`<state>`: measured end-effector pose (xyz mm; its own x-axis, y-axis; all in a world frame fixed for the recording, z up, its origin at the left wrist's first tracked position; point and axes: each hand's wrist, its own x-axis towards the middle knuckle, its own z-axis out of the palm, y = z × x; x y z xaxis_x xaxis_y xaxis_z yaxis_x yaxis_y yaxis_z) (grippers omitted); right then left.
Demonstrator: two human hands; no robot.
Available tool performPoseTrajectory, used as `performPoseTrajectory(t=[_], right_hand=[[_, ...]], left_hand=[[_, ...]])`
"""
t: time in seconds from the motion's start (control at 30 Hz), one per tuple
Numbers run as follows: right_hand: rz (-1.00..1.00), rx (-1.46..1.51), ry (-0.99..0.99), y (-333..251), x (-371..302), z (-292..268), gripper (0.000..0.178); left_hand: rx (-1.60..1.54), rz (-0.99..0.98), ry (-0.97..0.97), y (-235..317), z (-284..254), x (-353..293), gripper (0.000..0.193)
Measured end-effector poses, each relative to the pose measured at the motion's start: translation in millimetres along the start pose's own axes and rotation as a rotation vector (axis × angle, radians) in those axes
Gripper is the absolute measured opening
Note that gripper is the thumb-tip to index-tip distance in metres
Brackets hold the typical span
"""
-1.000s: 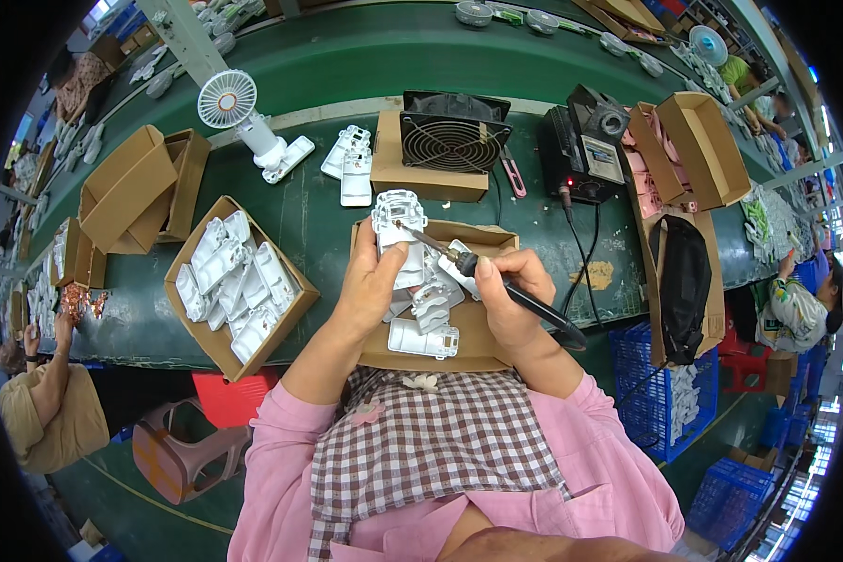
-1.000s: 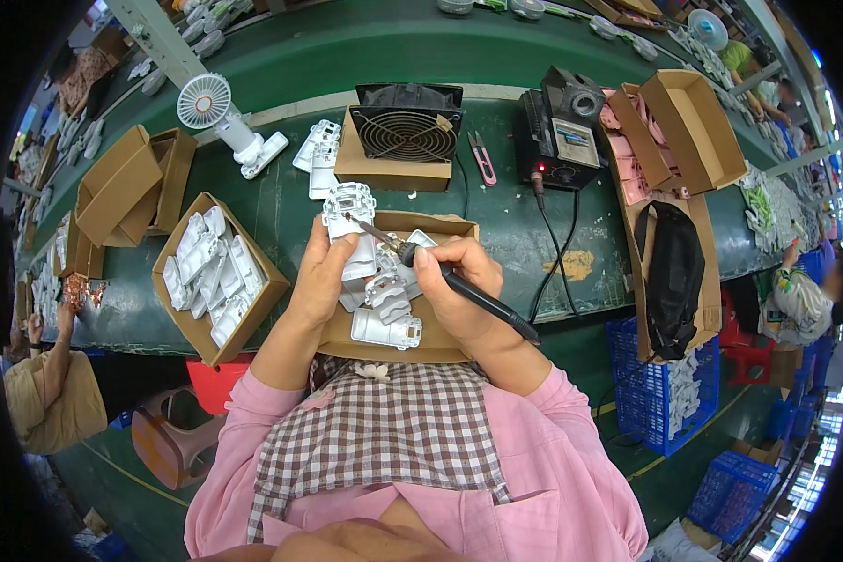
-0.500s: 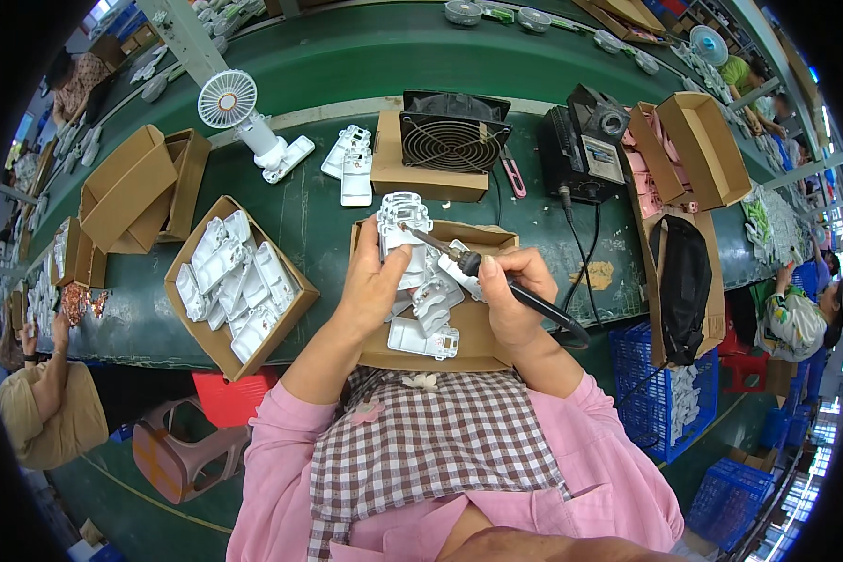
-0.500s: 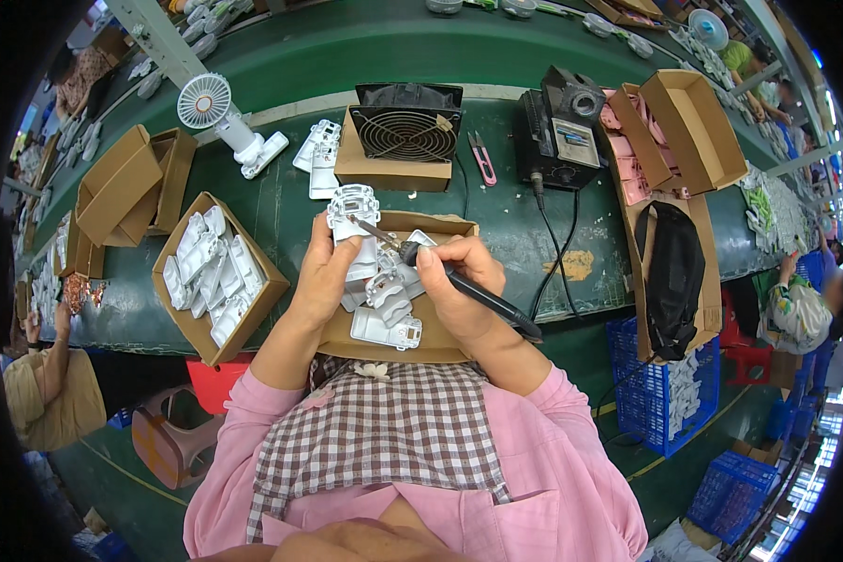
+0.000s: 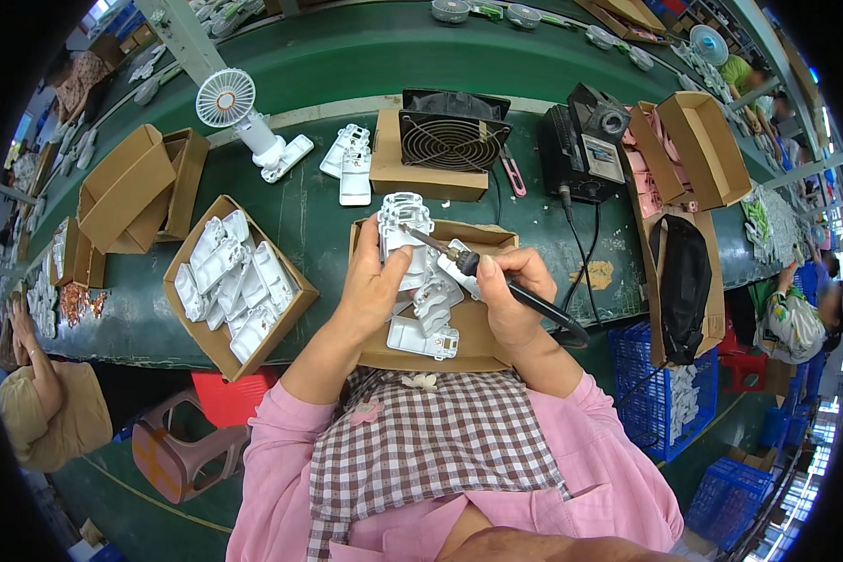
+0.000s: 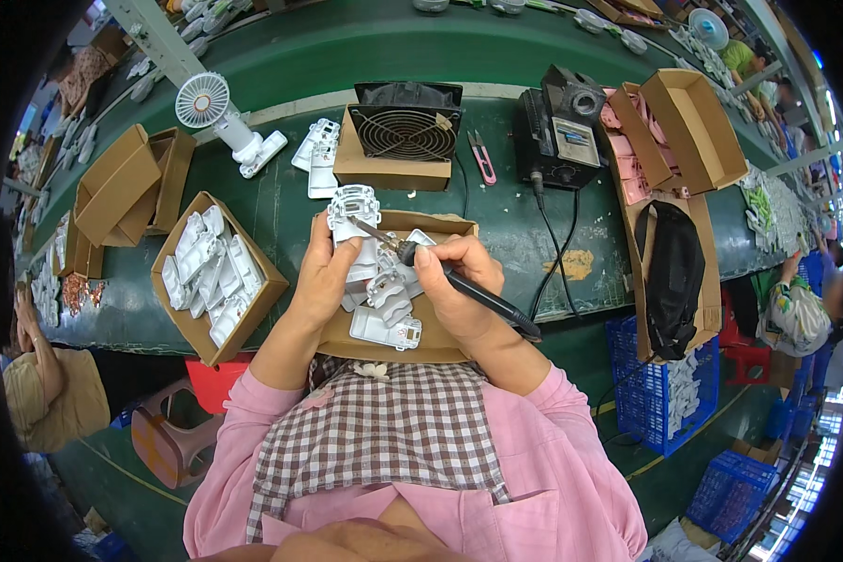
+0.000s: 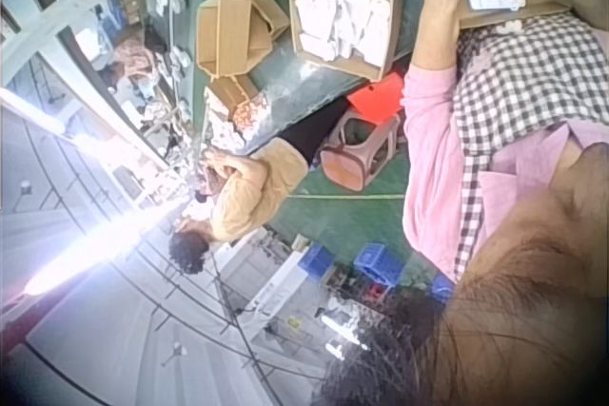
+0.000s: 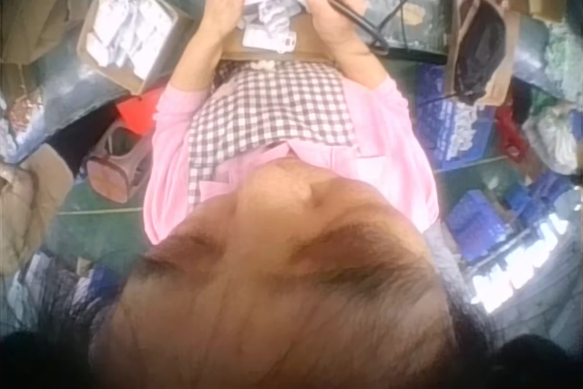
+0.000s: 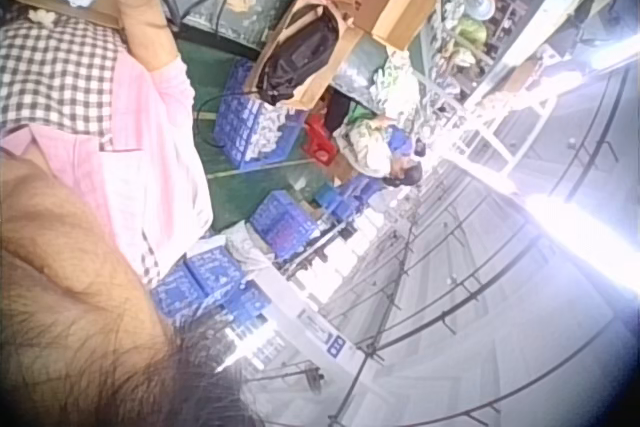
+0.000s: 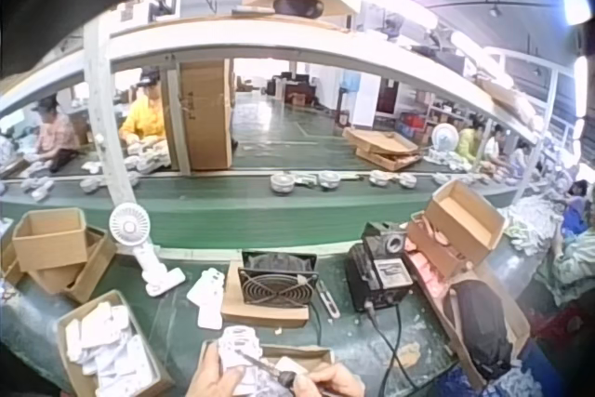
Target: The person takes plastic components from a cardboard box, solders electrical contacts on each piece using a soldering iron, and transfers the soldered components to another box.
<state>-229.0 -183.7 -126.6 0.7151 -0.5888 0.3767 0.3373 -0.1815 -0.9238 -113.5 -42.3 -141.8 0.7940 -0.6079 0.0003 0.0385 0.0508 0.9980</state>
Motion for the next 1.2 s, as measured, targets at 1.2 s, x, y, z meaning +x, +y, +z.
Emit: performPoseTrajectory(t=[1.2], right_hand=[[-0.255, 0.198, 0.016, 13.2, -3.8, -11.9, 0.014]], left_hand=[[-0.327, -0.067, -0.01, 9.1, -0.8, 1.9, 0.066]])
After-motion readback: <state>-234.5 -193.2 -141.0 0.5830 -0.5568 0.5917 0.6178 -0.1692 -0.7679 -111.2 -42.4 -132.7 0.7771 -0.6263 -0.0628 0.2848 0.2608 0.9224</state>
